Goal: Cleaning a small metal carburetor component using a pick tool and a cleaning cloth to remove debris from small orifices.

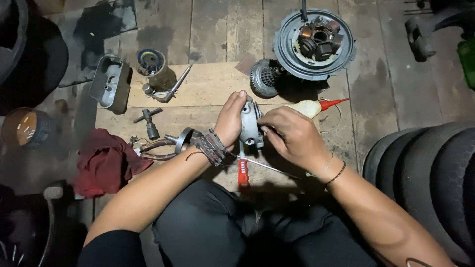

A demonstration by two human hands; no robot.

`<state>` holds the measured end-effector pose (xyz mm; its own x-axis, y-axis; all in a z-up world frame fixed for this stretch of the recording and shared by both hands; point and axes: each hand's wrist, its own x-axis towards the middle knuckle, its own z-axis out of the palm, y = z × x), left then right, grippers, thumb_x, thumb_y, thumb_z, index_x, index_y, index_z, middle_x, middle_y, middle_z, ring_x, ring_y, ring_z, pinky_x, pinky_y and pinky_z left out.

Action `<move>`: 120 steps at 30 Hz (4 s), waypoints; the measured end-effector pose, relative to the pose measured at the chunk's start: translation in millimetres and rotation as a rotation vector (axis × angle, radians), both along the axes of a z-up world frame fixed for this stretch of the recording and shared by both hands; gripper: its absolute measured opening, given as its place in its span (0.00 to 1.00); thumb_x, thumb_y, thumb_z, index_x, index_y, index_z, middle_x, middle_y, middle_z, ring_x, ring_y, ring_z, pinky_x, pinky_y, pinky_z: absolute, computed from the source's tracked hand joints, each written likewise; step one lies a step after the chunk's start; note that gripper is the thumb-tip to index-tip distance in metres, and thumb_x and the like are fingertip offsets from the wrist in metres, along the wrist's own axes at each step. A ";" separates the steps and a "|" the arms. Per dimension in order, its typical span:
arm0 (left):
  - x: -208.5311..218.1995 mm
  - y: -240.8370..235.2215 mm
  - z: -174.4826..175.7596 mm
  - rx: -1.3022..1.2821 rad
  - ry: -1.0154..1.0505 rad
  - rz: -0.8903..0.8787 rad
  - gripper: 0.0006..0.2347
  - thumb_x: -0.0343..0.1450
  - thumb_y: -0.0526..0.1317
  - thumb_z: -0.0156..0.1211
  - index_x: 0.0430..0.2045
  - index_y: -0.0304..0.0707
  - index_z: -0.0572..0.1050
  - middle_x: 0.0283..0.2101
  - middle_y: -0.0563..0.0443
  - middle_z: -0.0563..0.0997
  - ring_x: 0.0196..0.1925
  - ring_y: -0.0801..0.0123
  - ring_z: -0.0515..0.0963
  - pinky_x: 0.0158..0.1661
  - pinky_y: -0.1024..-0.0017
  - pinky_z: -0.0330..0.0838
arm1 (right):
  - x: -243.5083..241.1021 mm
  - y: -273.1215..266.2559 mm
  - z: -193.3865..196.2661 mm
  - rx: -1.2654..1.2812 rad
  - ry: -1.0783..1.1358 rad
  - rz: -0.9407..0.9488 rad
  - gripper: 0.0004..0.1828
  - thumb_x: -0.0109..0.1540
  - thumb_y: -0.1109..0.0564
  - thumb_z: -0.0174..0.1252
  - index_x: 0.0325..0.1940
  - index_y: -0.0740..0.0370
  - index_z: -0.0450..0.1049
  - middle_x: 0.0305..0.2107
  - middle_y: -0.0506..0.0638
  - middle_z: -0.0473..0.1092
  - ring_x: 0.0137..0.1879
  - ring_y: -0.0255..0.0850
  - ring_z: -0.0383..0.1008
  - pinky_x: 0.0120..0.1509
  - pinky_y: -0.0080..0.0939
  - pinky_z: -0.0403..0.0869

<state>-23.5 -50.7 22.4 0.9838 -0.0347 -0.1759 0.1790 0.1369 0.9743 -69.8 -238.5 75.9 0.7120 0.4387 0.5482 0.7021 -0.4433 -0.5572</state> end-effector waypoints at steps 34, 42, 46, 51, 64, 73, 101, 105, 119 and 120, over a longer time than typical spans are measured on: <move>-31.2 -10.1 78.4 -0.209 0.143 -0.176 0.10 0.70 0.41 0.53 0.35 0.34 0.77 0.28 0.52 0.73 0.33 0.72 0.76 0.37 0.77 0.73 | 11.4 -25.4 24.7 0.292 0.375 -0.053 0.05 0.61 0.63 0.67 0.41 0.58 0.83 0.33 0.54 0.77 0.42 0.46 0.78 0.51 0.45 0.72; -18.6 -4.1 44.5 -0.234 0.248 -0.041 0.12 0.73 0.45 0.47 0.32 0.40 0.76 0.26 0.53 0.72 0.30 0.72 0.74 0.35 0.78 0.71 | 0.8 -14.5 34.1 0.202 0.226 0.035 0.03 0.63 0.63 0.63 0.39 0.60 0.82 0.31 0.56 0.76 0.37 0.53 0.76 0.46 0.48 0.72; -14.0 -0.2 26.9 -0.273 0.278 -0.041 0.12 0.72 0.47 0.49 0.32 0.41 0.77 0.25 0.53 0.72 0.28 0.72 0.75 0.34 0.77 0.72 | 1.2 -13.1 35.7 0.181 0.223 0.029 0.04 0.64 0.61 0.62 0.40 0.59 0.82 0.31 0.55 0.75 0.36 0.53 0.75 0.44 0.49 0.72; -4.3 3.3 -2.5 -0.263 0.270 -0.039 0.11 0.72 0.47 0.50 0.31 0.41 0.76 0.26 0.54 0.71 0.30 0.73 0.75 0.36 0.77 0.72 | 2.8 -12.0 36.1 0.114 0.170 0.051 0.04 0.64 0.61 0.60 0.39 0.61 0.81 0.30 0.57 0.75 0.35 0.57 0.75 0.44 0.53 0.72; 6.2 9.7 -47.4 -0.187 0.225 -0.111 0.08 0.72 0.44 0.54 0.29 0.42 0.75 0.28 0.53 0.71 0.34 0.73 0.74 0.41 0.75 0.73 | 15.8 -27.4 18.9 -0.054 -0.066 -0.070 0.04 0.65 0.59 0.61 0.37 0.58 0.81 0.32 0.51 0.75 0.39 0.52 0.73 0.48 0.51 0.71; -13.0 -1.1 9.9 -0.222 0.293 -0.087 0.09 0.73 0.46 0.53 0.29 0.42 0.75 0.28 0.56 0.72 0.35 0.74 0.76 0.41 0.76 0.73 | -0.6 -12.9 30.9 0.123 0.133 0.048 0.04 0.64 0.60 0.61 0.38 0.60 0.80 0.31 0.55 0.76 0.38 0.57 0.74 0.47 0.53 0.72; -5.9 7.6 -3.0 -0.328 0.402 -0.036 0.13 0.72 0.49 0.53 0.28 0.40 0.77 0.26 0.53 0.78 0.31 0.69 0.82 0.38 0.73 0.79 | -5.7 -7.3 34.1 0.086 0.143 0.004 0.04 0.63 0.59 0.61 0.37 0.59 0.82 0.31 0.54 0.77 0.40 0.55 0.75 0.49 0.52 0.72; -4.4 4.4 -3.2 -0.318 0.377 -0.071 0.17 0.73 0.52 0.51 0.32 0.37 0.78 0.28 0.47 0.81 0.33 0.64 0.84 0.39 0.68 0.81 | -3.8 -6.1 32.4 0.017 0.077 0.011 0.04 0.63 0.59 0.61 0.37 0.59 0.81 0.31 0.52 0.76 0.39 0.53 0.73 0.47 0.51 0.72; -14.8 0.9 0.6 0.157 0.105 -0.320 0.22 0.78 0.54 0.45 0.38 0.32 0.79 0.45 0.40 0.78 0.55 0.58 0.73 0.63 0.55 0.62 | 20.3 -31.9 9.4 -0.031 0.004 -0.122 0.04 0.62 0.63 0.62 0.32 0.65 0.80 0.32 0.59 0.77 0.41 0.57 0.75 0.49 0.54 0.72; -12.0 0.6 -13.4 0.184 0.066 -0.358 0.21 0.79 0.54 0.44 0.37 0.34 0.79 0.42 0.44 0.77 0.53 0.60 0.73 0.62 0.58 0.64 | 26.3 -40.3 15.7 0.022 0.015 -0.155 0.05 0.65 0.63 0.62 0.34 0.65 0.80 0.34 0.57 0.78 0.43 0.58 0.76 0.51 0.53 0.72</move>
<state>-35.5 -50.0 9.0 0.9018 -0.3347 -0.2732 0.2464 -0.1210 0.9616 -43.5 -278.8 91.6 0.7782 0.3112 0.5455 0.6181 -0.5331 -0.5777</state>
